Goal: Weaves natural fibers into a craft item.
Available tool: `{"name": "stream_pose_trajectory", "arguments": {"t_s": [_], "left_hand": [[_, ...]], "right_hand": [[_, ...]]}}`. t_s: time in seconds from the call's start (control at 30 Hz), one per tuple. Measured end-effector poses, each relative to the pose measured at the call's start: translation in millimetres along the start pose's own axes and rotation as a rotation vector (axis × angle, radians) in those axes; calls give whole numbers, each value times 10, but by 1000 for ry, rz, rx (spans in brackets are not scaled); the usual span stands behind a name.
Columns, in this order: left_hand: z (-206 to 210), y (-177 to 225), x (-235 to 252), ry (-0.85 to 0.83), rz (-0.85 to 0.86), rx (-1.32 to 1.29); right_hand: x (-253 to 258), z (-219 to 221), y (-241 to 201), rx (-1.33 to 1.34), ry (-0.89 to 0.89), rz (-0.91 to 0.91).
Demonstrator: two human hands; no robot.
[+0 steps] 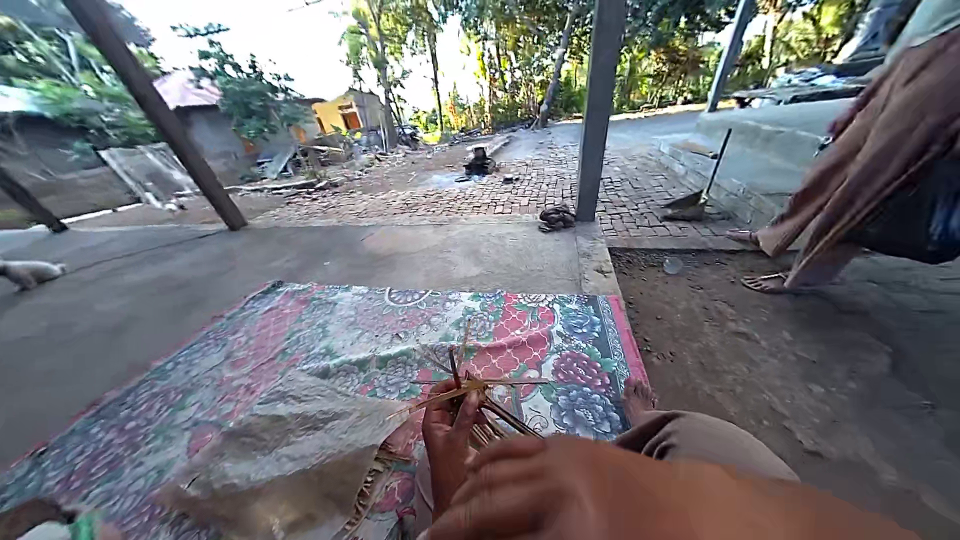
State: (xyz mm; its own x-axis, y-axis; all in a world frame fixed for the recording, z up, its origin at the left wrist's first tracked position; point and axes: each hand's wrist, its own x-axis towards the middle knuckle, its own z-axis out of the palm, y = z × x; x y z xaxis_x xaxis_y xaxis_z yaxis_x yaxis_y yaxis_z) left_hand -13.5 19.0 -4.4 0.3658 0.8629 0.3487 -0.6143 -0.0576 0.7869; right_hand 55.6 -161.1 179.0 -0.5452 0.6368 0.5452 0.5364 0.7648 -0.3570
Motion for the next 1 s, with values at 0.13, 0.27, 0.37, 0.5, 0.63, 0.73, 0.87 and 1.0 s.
{"name": "stream_pose_trajectory", "arguments": {"t_s": [0.13,0.27,0.37,0.5,0.63,0.73,0.87,1.0], "left_hand": [[-63,6,-7,3,38,1],[128,2,56,-8,-1,71],[464,83,142,-58,79,149],[871,59,327,-90,192,122],[973,-34,247,-118,330,227],[975,-112,79,-148,349,275],[926,-10,-88,-266,196,219],[681,183,-67,-307,104,193]], "right_hand": [[-58,8,739,-284,-28,161],[-207,-291,1006,-278,-27,427],[-384,-503,1058,-244,59,548],[-577,-706,1182,-202,184,628],[-649,-709,1243,-131,318,639],[-672,-681,1206,-105,415,644],[-691,-706,1131,45,475,715],[-790,-846,1169,195,500,747]]}}
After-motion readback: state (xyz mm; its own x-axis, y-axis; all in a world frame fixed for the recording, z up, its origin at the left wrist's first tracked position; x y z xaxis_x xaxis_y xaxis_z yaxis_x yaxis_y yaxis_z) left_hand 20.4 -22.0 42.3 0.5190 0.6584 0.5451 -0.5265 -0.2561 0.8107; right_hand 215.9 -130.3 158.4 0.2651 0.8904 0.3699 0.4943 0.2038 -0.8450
